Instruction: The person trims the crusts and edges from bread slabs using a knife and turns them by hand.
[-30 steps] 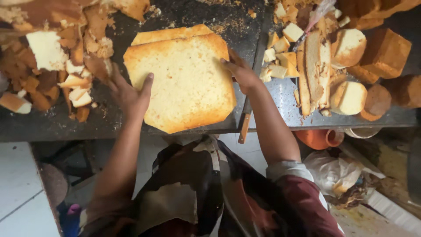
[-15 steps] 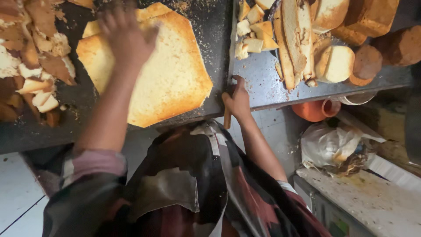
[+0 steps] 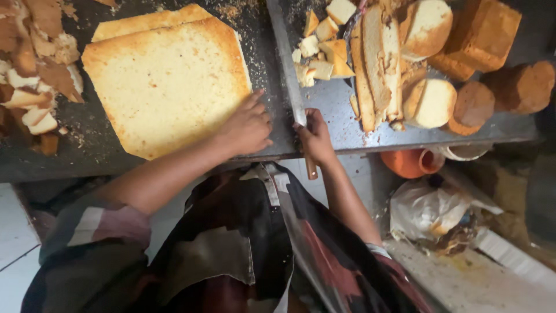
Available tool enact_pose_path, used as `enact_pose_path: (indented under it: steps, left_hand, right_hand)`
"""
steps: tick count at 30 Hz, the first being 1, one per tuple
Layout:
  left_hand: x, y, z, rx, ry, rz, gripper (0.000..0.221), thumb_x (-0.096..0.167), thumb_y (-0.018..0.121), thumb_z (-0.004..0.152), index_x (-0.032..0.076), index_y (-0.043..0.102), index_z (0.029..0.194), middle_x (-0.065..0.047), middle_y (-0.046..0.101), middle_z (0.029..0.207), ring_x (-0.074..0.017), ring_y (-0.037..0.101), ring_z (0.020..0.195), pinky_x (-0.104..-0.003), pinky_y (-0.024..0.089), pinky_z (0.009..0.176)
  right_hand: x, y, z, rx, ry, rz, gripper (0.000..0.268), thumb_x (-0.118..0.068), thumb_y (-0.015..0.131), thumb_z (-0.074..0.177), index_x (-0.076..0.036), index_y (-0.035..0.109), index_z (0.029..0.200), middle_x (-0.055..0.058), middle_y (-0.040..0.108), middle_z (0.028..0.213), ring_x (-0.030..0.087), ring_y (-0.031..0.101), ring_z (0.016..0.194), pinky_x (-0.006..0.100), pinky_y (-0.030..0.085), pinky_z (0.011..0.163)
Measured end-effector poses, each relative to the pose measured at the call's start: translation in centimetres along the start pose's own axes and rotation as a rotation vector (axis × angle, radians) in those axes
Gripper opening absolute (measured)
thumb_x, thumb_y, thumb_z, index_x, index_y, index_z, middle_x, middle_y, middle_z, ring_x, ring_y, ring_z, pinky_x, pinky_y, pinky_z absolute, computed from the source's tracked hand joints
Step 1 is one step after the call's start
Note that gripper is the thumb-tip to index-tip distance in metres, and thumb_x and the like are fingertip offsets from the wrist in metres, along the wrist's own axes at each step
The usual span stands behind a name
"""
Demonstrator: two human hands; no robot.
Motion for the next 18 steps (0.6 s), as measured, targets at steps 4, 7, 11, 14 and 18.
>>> enact_pose_path:
  steps: [4,7,11,14,18]
  left_hand:
    - [-5.6,-3.5,-2.8,0.572,-0.352,-0.050,0.063,0.044,0.066,0.099,-0.005,0.059,0.137,-0.028,0.055,0.141,-0.0469,0.045,0.137,-0.062,0.019,0.120]
    - [-13.6,-3.5,-2.8,0.558,-0.672,0.060,0.077,0.050,0.052,0.110,-0.005,0.036,0.163,-0.028,0.024,0.169,-0.0504,0.016,0.153,-0.068,0.007,0.120]
    - [-14.8,-3.3,-3.0,0.543,-0.739,-0.039,0.080,0.052,0.044,0.109,-0.003,0.034,0.166,-0.026,0.012,0.171,-0.0475,0.004,0.156,-0.067,0.001,0.122]
    - [-14.9,-2.4,-3.2,0.394,-0.811,-0.095,0.072,0.053,0.041,0.111,0.003,0.036,0.162,-0.021,0.010,0.177,-0.0439,0.002,0.162,-0.064,-0.002,0.128]
    - [-15.0,-3.1,-2.9,0.412,-0.814,-0.100,0.077,0.054,0.043,0.106,0.003,0.032,0.163,-0.020,0.010,0.174,-0.0429,-0.001,0.159,-0.063,-0.003,0.125]
  right_hand:
    - [-7.4,1.5,-1.7,0.168,-0.618,-0.595,0.033,-0.001,0.069,0.095,-0.004,0.055,0.125,0.015,0.066,0.103,0.034,0.068,0.091,0.041,0.056,0.079]
    - [-10.1,4.2,-1.6,0.183,-0.732,-0.729,0.049,0.004,0.064,0.082,-0.004,0.063,0.130,0.019,0.066,0.110,0.039,0.065,0.098,0.045,0.056,0.084]
    - [-11.7,6.6,-0.8,0.196,-0.815,-0.823,0.052,0.002,0.069,0.083,-0.008,0.066,0.134,0.015,0.067,0.110,0.035,0.065,0.098,0.045,0.057,0.082]
    - [-10.5,6.1,-2.3,0.131,-0.867,-0.810,0.051,0.002,0.068,0.083,-0.006,0.066,0.133,0.015,0.066,0.109,0.035,0.066,0.099,0.043,0.057,0.082]
    - [-9.4,4.8,-3.9,0.110,-0.841,-0.841,0.050,0.003,0.066,0.083,-0.006,0.068,0.132,0.014,0.067,0.103,0.035,0.066,0.094,0.044,0.057,0.082]
Point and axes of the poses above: each hand's wrist, its own z-axis towards the middle knuckle, its own y-axis out of the palm, x = y × z, the point moved 9 cm from there along z, towards the middle knuckle
